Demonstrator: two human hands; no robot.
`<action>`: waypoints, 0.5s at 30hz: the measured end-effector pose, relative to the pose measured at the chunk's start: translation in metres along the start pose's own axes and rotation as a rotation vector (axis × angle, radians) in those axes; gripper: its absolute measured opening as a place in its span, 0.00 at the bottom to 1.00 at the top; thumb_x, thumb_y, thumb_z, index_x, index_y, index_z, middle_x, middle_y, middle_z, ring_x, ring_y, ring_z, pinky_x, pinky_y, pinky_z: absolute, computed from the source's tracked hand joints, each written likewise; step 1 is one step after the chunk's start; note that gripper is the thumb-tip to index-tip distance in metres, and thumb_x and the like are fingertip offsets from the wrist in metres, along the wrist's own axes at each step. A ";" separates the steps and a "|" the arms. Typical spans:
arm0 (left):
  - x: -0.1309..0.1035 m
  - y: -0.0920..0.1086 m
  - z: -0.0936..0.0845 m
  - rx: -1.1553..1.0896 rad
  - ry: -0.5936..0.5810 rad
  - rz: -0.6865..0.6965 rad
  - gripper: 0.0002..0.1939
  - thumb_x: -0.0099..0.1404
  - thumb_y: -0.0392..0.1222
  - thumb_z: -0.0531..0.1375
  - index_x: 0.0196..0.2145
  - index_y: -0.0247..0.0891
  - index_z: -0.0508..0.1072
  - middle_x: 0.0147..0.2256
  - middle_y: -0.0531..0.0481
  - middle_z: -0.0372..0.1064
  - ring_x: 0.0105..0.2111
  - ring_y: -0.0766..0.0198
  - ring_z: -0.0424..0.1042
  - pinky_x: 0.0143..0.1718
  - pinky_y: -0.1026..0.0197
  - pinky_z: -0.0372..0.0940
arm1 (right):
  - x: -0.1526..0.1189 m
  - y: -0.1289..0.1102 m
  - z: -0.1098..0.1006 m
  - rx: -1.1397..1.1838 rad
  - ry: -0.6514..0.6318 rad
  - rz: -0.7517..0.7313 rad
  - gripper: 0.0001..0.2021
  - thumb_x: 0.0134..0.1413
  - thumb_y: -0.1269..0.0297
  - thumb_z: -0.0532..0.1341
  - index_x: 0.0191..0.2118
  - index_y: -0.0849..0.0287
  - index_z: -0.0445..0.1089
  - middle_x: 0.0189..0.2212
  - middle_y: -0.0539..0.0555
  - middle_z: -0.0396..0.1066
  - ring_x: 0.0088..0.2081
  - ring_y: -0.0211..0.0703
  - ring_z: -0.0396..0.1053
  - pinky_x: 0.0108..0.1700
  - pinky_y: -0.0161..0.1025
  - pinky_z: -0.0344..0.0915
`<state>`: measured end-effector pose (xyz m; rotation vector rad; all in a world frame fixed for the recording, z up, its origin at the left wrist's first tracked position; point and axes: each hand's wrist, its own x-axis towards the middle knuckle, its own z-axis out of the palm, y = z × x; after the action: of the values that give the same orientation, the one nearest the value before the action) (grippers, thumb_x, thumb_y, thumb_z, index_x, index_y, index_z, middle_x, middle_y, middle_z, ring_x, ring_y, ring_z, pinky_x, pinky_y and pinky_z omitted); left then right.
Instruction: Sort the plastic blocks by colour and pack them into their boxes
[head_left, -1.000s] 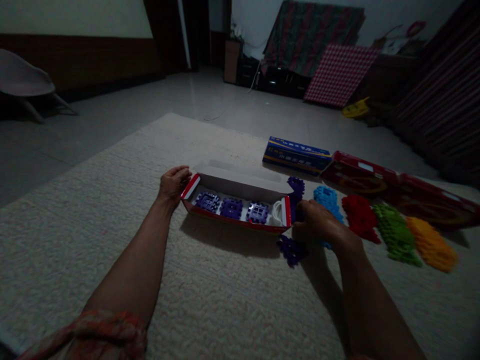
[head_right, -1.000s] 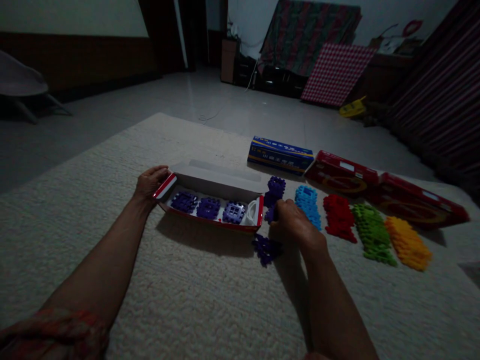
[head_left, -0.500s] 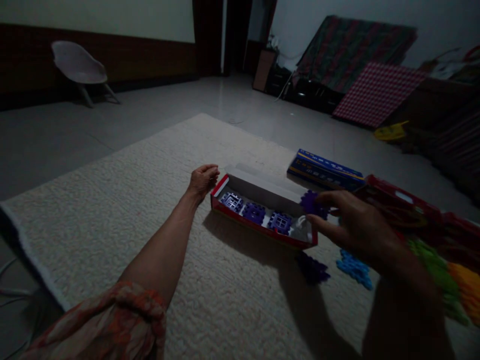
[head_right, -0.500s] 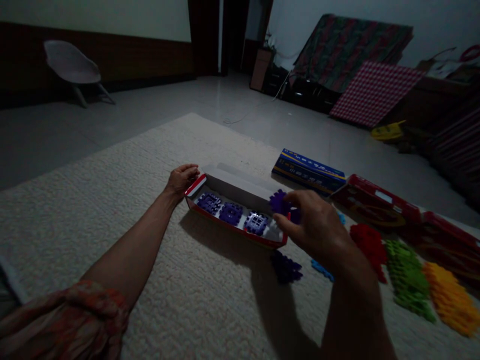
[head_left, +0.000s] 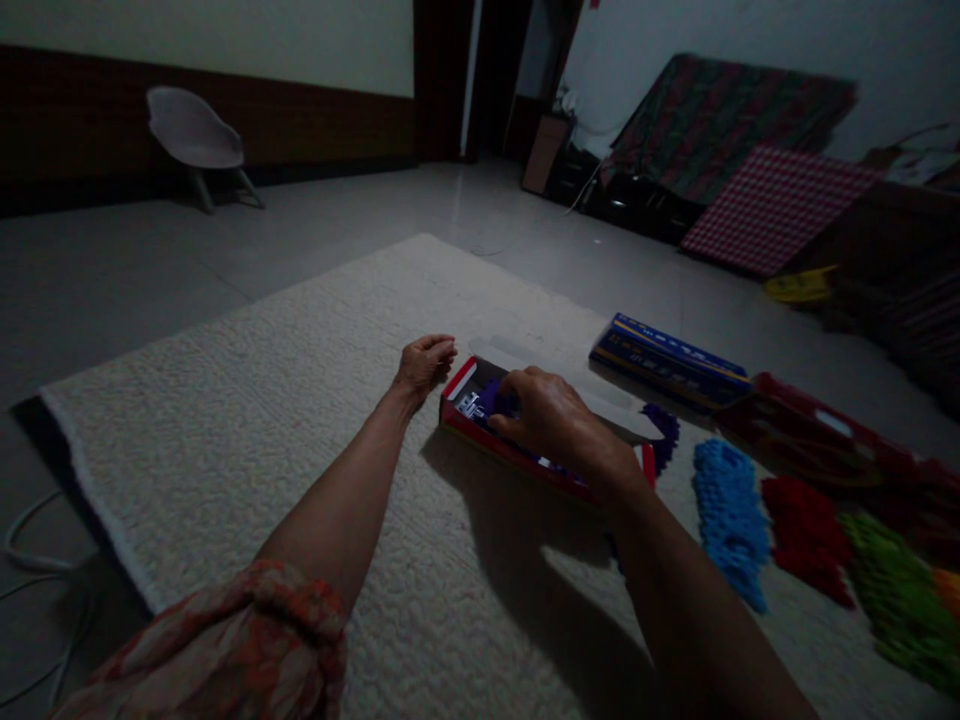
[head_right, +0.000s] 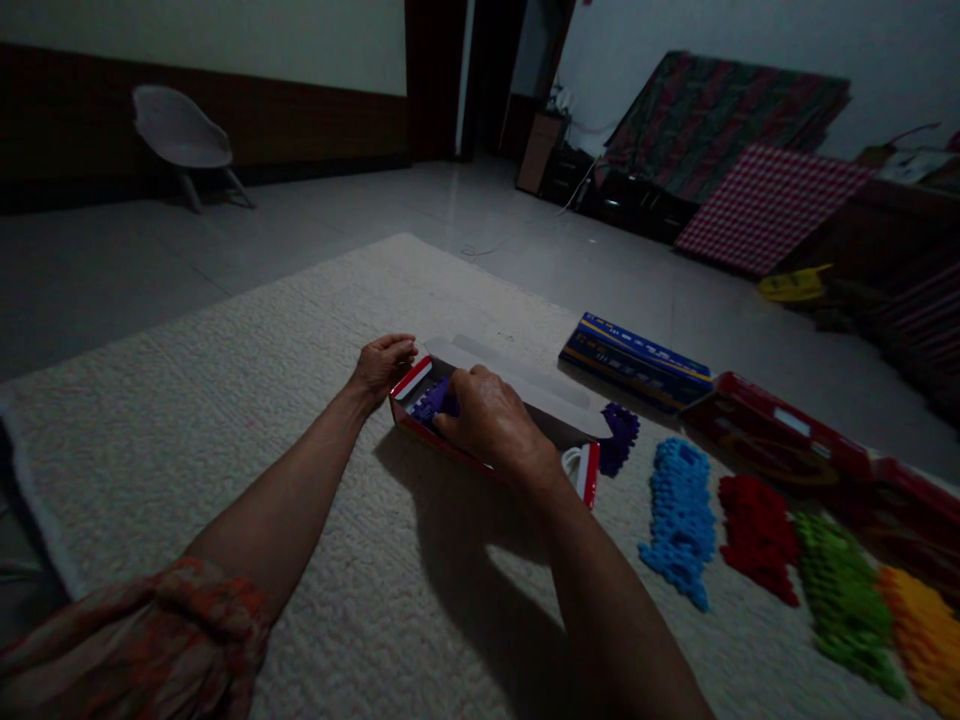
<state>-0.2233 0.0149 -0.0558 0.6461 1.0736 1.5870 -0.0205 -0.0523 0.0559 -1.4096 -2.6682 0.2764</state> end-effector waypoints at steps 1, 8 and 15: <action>-0.001 0.001 0.001 -0.001 0.004 -0.003 0.14 0.47 0.39 0.70 0.32 0.34 0.76 0.26 0.50 0.72 0.21 0.70 0.66 0.23 0.65 0.58 | 0.002 0.000 0.001 -0.006 0.006 0.009 0.13 0.54 0.59 0.66 0.44 0.59 0.73 0.41 0.60 0.74 0.38 0.47 0.70 0.38 0.41 0.65; -0.003 0.003 0.002 0.005 0.015 0.003 0.14 0.46 0.39 0.71 0.32 0.34 0.76 0.26 0.50 0.72 0.22 0.69 0.67 0.24 0.65 0.58 | 0.012 -0.004 0.010 0.005 0.010 0.015 0.13 0.55 0.59 0.66 0.43 0.59 0.72 0.41 0.60 0.73 0.39 0.48 0.71 0.40 0.42 0.66; 0.001 -0.001 -0.001 0.006 0.001 0.004 0.14 0.46 0.39 0.70 0.32 0.35 0.77 0.26 0.49 0.72 0.23 0.68 0.67 0.24 0.65 0.58 | -0.003 0.005 -0.008 0.084 0.169 0.043 0.04 0.57 0.66 0.64 0.39 0.58 0.72 0.40 0.58 0.74 0.40 0.45 0.71 0.43 0.40 0.66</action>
<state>-0.2241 0.0155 -0.0578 0.6524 1.0783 1.5882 -0.0135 -0.0516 0.0623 -1.3996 -2.4648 0.2583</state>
